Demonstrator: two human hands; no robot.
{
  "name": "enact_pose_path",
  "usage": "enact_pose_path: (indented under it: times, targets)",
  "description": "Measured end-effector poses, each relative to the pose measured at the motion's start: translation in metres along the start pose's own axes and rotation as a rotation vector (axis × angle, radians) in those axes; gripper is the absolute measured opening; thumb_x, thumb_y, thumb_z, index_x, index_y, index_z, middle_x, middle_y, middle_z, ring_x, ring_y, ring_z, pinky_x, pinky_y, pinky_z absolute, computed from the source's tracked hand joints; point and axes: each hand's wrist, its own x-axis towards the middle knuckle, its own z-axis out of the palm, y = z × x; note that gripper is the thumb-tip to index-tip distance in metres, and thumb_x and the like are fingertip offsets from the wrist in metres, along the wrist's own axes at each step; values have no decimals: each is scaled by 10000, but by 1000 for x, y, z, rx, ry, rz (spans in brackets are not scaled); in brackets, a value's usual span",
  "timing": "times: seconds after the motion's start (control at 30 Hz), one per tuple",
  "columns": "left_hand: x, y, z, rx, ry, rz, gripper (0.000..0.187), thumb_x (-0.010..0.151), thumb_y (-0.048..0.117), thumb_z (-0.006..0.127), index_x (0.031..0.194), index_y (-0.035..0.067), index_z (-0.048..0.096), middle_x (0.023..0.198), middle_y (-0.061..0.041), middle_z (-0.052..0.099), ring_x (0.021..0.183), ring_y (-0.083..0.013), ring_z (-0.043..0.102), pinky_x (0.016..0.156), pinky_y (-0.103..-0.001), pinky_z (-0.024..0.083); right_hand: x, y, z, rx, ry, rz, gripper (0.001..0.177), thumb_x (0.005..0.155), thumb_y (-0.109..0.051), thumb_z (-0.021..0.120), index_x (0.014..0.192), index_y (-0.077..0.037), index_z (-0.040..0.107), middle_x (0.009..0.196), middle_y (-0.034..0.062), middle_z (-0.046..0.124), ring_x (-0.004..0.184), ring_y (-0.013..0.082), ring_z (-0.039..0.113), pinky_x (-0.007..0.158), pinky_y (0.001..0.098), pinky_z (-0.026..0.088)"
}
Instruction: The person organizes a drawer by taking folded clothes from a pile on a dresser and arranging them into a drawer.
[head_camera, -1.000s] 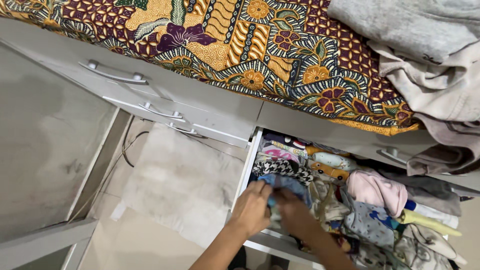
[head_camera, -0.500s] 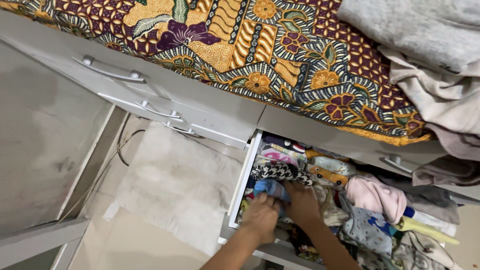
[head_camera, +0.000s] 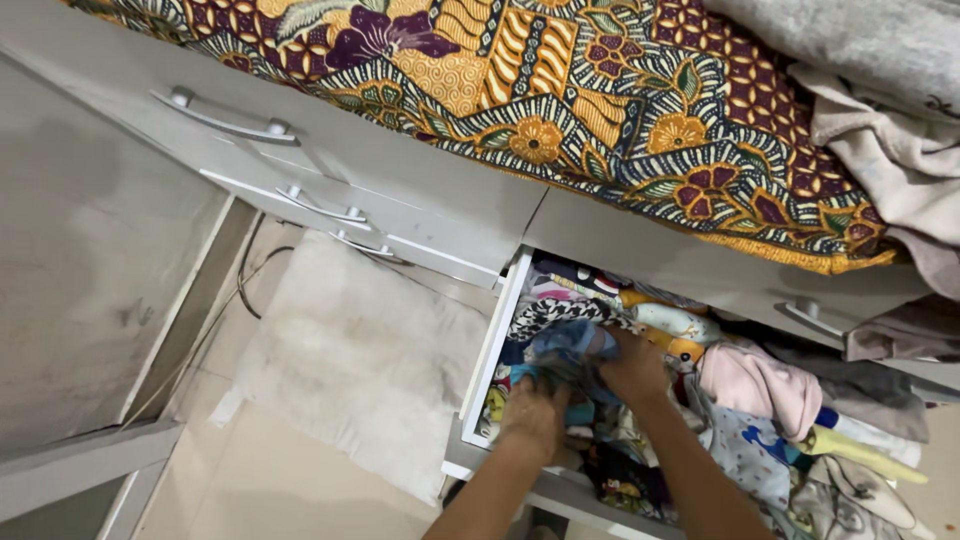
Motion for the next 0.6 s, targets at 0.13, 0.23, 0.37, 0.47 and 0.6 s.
enact_pose_path:
  times: [0.13,0.23,0.37,0.47,0.6]
  targets:
    - [5,2,-20,60,-264,-61,1005,717,492,861,1527,150,373,1514,-242,385,1417,-448,320,1155,-498,288,-13,-2,-27,87,39,-33,672,642,-415,887,1216,-110,715,961,207,761,923,376,748,806,450,591]
    - [9,2,-31,57,-294,-58,917,747,538,784,1520,198,425,1517,-163,450,1409,-396,400,1169,-514,316,-29,-10,-65,69,69,70,681,699,-390,880,1270,-76,683,906,201,765,874,337,753,744,419,586]
    - [5,-10,-34,-114,-262,-130,783,761,458,726,1491,320,477,1537,-91,462,1439,-349,405,1231,-519,270,-58,-36,-132,316,-99,304,381,783,-318,846,999,-15,763,765,134,805,688,225,759,667,382,593]
    - [5,-8,-37,-102,-300,-168,927,772,396,763,1570,257,312,1567,-100,374,1486,-329,311,1248,-511,212,-74,-59,-201,467,-111,167,336,732,-258,846,981,-48,762,773,50,798,683,118,697,648,327,587]
    - [-7,-1,-39,-30,-306,-141,944,764,436,790,1563,253,321,1562,-84,372,1490,-312,316,1208,-543,285,-120,-78,-329,430,120,369,246,793,-170,857,953,-24,742,751,160,766,643,248,717,604,422,601]
